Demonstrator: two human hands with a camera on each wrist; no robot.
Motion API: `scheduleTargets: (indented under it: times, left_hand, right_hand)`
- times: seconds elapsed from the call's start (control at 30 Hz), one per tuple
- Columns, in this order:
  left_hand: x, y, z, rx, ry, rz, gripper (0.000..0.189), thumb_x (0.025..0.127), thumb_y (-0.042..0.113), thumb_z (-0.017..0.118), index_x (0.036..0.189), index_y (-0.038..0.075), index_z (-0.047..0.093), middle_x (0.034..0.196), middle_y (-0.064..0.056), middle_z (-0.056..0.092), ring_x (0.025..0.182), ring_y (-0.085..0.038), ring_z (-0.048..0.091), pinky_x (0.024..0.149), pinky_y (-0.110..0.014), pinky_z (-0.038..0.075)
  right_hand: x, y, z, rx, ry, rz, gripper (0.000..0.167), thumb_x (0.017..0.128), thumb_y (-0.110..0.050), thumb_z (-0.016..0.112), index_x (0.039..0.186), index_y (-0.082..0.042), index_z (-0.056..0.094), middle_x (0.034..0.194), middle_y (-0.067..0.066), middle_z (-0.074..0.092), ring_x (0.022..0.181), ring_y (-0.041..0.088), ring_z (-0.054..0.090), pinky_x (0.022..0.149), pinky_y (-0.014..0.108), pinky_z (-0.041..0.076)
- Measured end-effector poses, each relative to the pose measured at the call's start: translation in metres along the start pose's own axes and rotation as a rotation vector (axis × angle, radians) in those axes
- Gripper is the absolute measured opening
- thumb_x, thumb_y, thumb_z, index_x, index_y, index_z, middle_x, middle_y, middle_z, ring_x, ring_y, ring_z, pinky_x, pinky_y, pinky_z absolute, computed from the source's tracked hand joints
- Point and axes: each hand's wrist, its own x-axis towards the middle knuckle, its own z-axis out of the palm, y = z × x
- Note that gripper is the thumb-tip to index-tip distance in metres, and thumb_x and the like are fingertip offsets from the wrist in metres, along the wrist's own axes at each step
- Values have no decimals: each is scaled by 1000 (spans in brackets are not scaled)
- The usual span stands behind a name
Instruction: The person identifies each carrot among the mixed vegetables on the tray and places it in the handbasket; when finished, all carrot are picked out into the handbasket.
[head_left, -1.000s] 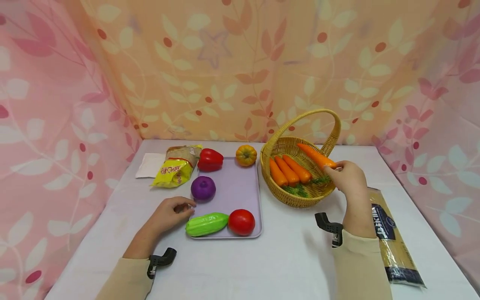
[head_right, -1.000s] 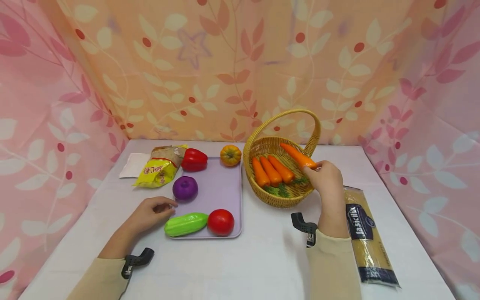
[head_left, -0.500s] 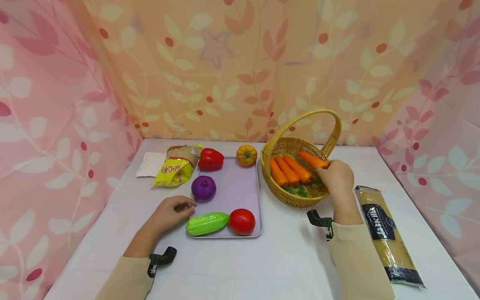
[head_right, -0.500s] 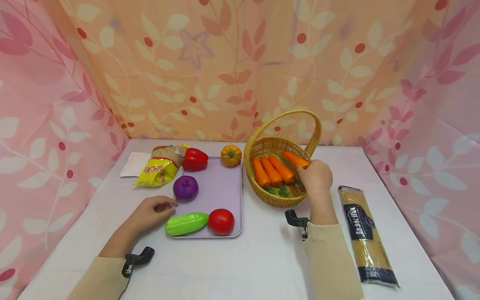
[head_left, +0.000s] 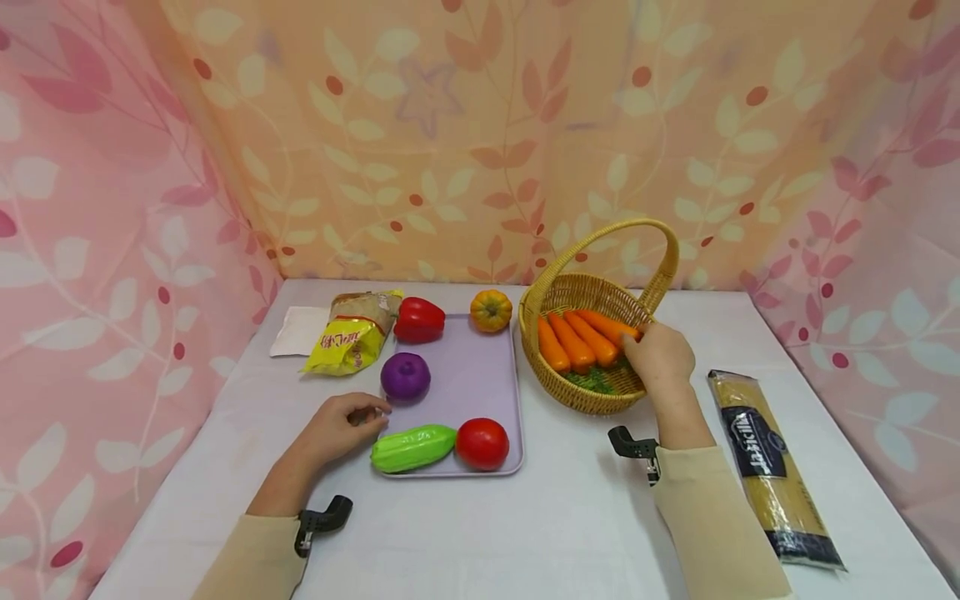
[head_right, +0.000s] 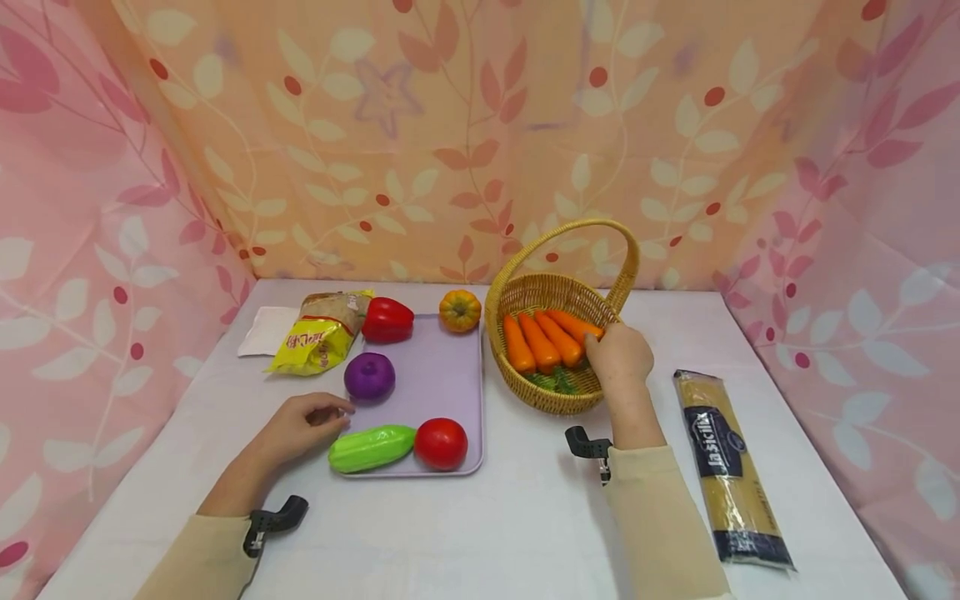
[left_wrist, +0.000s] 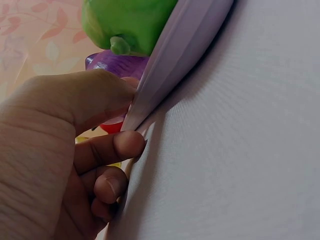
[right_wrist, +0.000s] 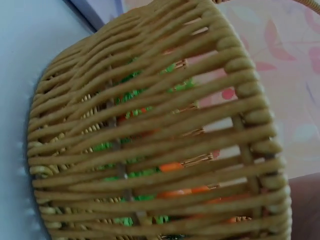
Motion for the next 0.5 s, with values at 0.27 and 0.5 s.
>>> scheduleTargets:
  times: [0.27,0.5]
  left_hand:
    - [-1,0,-5,18,17,4,15,92,17,77,107,21,78,83,6,61,80,-19,55,70,-30,45]
    - [-4,-6,-3,19,22,22,16,92,17,78,107,21,77,83,7,61,78,-17,54,69,-28,46]
  right_hand:
    - [-2,2,-5,69,-78,1,49,101,-35,60,127,6,67,113,32,67,100,48,64,81,58,51]
    - [-2,1,4,-11,-51,-9,35,98,-30,64,107,2,74,99,29,69,88,46,66,66,54,51]
